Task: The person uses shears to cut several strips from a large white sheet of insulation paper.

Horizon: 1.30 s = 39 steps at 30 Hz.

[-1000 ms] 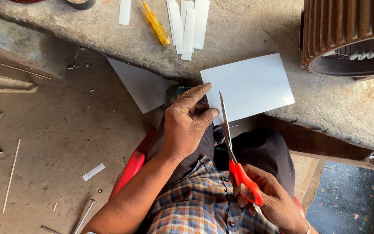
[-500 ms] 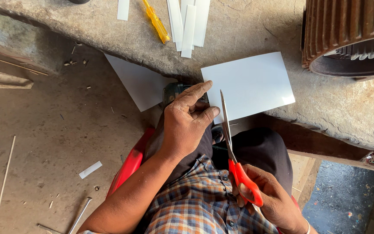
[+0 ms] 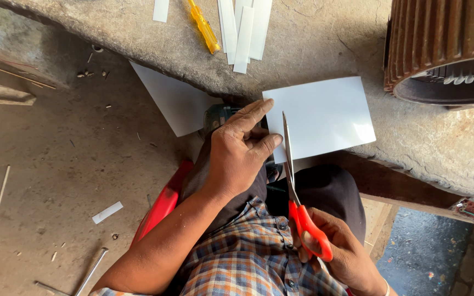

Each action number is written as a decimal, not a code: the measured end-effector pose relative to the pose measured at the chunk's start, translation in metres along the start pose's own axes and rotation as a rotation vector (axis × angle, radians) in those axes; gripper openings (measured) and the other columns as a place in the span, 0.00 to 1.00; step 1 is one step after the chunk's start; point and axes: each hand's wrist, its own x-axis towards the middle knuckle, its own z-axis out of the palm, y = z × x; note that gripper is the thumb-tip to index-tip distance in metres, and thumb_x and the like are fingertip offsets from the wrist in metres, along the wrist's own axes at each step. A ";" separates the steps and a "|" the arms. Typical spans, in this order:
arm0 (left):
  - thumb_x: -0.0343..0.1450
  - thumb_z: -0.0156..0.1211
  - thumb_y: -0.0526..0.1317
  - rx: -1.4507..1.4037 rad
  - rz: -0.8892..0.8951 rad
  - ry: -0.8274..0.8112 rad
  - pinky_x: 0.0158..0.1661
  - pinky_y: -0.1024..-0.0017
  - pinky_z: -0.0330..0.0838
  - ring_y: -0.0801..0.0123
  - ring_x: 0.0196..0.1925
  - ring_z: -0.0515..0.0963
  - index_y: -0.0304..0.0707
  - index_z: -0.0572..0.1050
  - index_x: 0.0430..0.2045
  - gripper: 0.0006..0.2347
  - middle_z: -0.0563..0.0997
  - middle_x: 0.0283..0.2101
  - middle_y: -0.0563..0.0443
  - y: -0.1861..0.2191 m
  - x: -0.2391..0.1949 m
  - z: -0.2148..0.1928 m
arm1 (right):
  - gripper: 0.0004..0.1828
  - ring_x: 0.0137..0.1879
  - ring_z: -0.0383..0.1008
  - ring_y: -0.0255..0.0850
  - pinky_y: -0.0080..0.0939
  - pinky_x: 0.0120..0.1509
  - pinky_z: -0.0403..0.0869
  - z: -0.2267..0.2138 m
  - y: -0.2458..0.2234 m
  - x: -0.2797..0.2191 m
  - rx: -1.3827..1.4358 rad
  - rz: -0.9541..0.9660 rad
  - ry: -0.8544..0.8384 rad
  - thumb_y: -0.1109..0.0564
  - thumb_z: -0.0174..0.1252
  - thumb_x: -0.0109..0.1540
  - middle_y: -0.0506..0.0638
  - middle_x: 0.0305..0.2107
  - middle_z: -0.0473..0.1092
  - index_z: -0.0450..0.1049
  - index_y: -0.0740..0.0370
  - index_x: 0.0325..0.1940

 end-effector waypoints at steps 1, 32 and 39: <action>0.68 0.67 0.29 0.002 0.011 0.002 0.42 0.78 0.87 0.71 0.45 0.85 0.32 0.72 0.61 0.23 0.74 0.64 0.39 0.001 -0.001 0.000 | 0.26 0.27 0.71 0.33 0.31 0.25 0.68 0.000 -0.001 0.001 0.002 -0.001 0.004 0.43 0.62 0.59 0.49 0.27 0.72 0.74 0.69 0.49; 0.70 0.66 0.28 -0.066 0.019 0.038 0.43 0.79 0.86 0.74 0.45 0.84 0.30 0.73 0.59 0.21 0.76 0.61 0.41 -0.003 0.001 -0.005 | 0.26 0.22 0.70 0.33 0.30 0.19 0.67 0.007 -0.009 0.018 0.053 0.025 0.032 0.46 0.61 0.61 0.51 0.24 0.70 0.72 0.74 0.49; 0.69 0.66 0.28 -0.096 -0.007 0.034 0.42 0.79 0.85 0.75 0.44 0.84 0.29 0.74 0.58 0.20 0.77 0.61 0.42 -0.001 0.000 -0.004 | 0.25 0.25 0.70 0.31 0.28 0.23 0.67 0.010 -0.024 0.027 0.069 -0.057 0.007 0.47 0.61 0.61 0.50 0.27 0.71 0.72 0.73 0.50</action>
